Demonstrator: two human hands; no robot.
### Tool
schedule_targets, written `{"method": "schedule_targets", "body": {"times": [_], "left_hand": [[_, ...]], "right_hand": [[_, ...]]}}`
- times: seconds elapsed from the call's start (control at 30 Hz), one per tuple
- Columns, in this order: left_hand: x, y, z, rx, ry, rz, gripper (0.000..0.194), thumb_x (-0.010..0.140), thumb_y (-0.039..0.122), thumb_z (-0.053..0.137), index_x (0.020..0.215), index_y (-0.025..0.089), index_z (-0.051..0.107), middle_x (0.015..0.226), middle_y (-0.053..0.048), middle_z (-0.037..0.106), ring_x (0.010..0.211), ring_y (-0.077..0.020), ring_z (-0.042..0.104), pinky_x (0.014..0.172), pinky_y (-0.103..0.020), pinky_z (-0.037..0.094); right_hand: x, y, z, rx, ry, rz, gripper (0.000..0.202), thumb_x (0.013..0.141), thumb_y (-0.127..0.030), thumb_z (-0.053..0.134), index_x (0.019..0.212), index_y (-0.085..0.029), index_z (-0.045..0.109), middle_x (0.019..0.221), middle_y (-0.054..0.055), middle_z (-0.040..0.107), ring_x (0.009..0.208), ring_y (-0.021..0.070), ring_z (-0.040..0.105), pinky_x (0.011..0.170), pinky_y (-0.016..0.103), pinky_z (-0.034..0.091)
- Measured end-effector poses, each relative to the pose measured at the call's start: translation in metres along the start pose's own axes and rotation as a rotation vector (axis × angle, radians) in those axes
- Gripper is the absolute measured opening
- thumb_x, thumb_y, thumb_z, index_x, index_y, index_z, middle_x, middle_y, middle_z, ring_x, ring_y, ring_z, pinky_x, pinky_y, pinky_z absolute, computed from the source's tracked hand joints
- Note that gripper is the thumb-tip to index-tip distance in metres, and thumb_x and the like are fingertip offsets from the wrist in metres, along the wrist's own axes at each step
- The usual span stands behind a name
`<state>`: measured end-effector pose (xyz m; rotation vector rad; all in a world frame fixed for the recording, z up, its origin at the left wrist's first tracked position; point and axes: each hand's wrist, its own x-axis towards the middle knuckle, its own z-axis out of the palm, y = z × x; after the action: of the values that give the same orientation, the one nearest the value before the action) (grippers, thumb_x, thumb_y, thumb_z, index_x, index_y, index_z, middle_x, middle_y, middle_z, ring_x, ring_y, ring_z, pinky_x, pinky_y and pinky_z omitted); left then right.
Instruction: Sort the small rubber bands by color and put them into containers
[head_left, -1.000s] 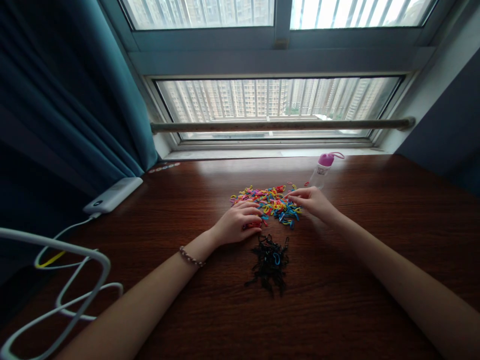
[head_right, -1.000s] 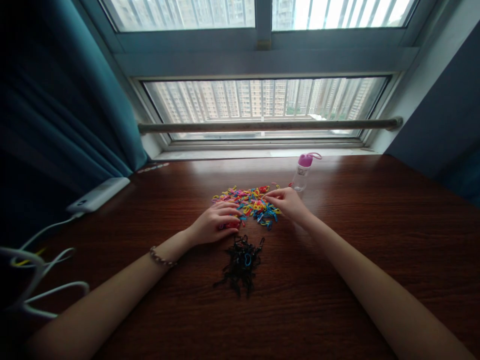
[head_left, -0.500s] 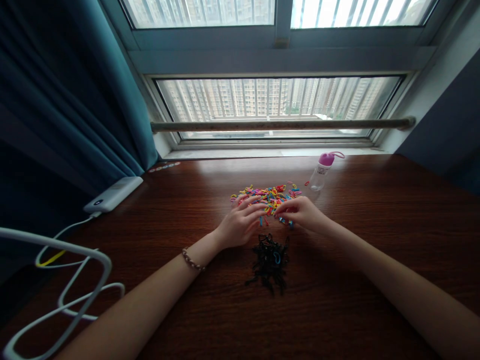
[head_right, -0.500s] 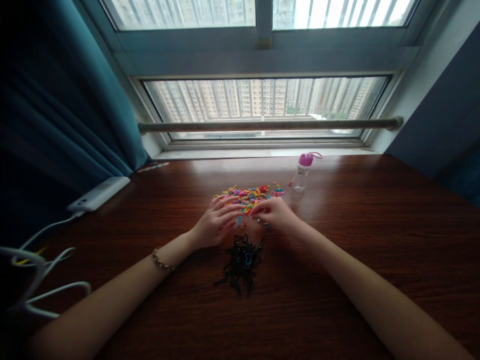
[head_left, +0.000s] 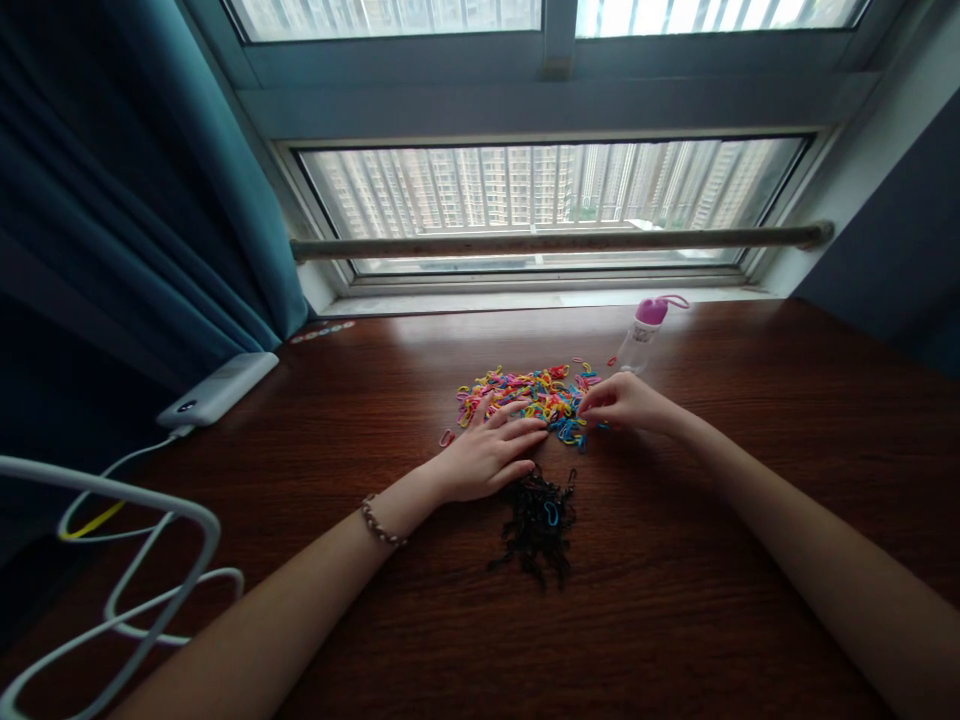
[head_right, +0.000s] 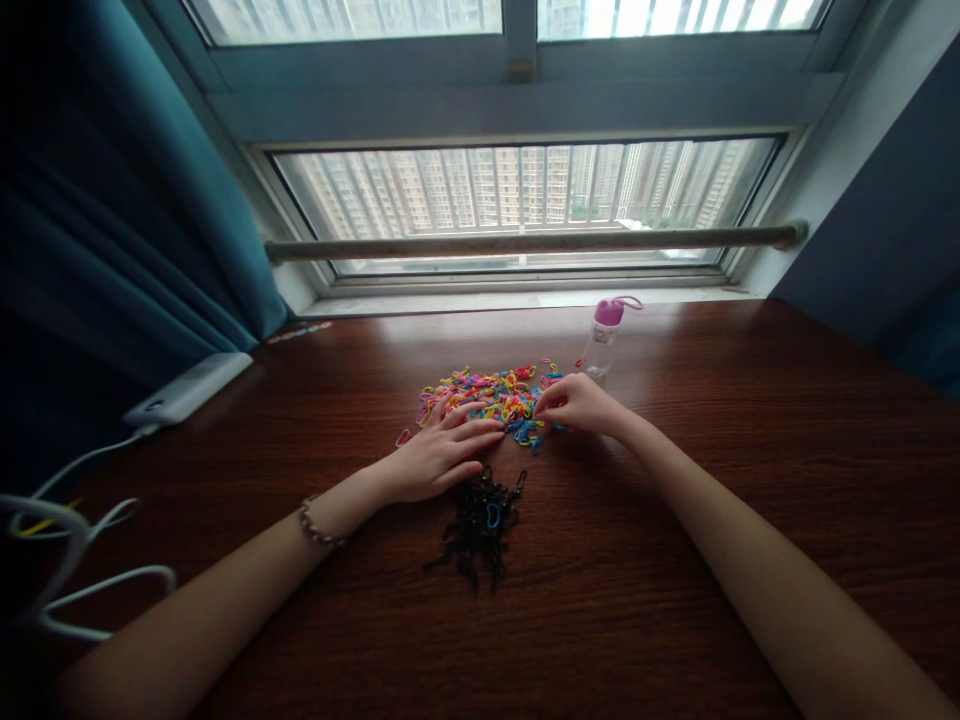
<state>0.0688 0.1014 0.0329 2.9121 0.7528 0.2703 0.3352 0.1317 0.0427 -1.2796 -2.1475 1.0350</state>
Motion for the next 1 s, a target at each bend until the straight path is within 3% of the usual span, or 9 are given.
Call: {"method": "schedule_targets", "body": {"times": [0.23,0.43,0.6,0.77,1.0], "left_hand": [[0.001,0.001,0.000,0.029,-0.001,-0.027,0.047,0.088,0.043,0.034,0.134,0.033,0.029,0.135,0.001,0.040,0.127,-0.0251,0.023,0.108,-0.046,0.012],[0.000,0.001,0.000,0.035,-0.030,0.012,0.047,0.088,0.042,0.034,0.134,0.033,0.029,0.142,0.005,0.030,0.131,-0.0254,0.016,0.109,-0.045,0.011],[0.000,-0.002,0.003,0.033,-0.040,0.001,0.049,0.089,0.045,0.031,0.135,0.032,0.027,0.141,0.005,0.031,0.131,-0.0254,0.016,0.109,-0.043,0.011],[-0.001,-0.002,0.005,0.032,-0.023,-0.018,0.053,0.088,0.047,0.031,0.136,0.028,0.026,0.138,0.000,0.036,0.129,-0.0257,0.021,0.108,-0.042,0.015],[-0.001,-0.003,0.003,0.010,0.148,0.003,0.049,0.084,0.043,0.044,0.128,0.021,0.040,0.127,-0.007,0.049,0.121,-0.0261,0.033,0.105,-0.046,0.021]], "right_hand": [[-0.001,-0.009,0.012,-0.148,-0.023,-0.118,0.019,0.068,-0.031,0.063,0.074,-0.015,0.070,0.065,0.001,0.066,0.053,0.0098,0.054,0.050,0.020,0.039],[-0.001,-0.016,0.018,-0.236,-0.035,-0.185,0.009,0.068,-0.019,0.060,0.070,-0.015,0.068,0.064,0.000,0.065,0.058,0.0101,0.055,0.055,0.019,0.039],[-0.001,-0.013,0.009,-0.224,0.011,-0.144,0.009,0.066,-0.019,0.060,0.069,-0.015,0.067,0.065,0.001,0.064,0.060,0.0111,0.055,0.056,0.020,0.040],[0.001,-0.012,0.003,-0.065,0.077,-0.040,0.012,0.067,-0.023,0.060,0.070,-0.013,0.066,0.062,0.002,0.063,0.054,0.0099,0.052,0.053,0.022,0.040],[0.001,-0.018,0.002,0.167,0.075,0.061,0.019,0.064,-0.031,0.065,0.071,-0.013,0.063,0.055,-0.001,0.057,0.047,0.0069,0.046,0.045,0.021,0.036]]}}
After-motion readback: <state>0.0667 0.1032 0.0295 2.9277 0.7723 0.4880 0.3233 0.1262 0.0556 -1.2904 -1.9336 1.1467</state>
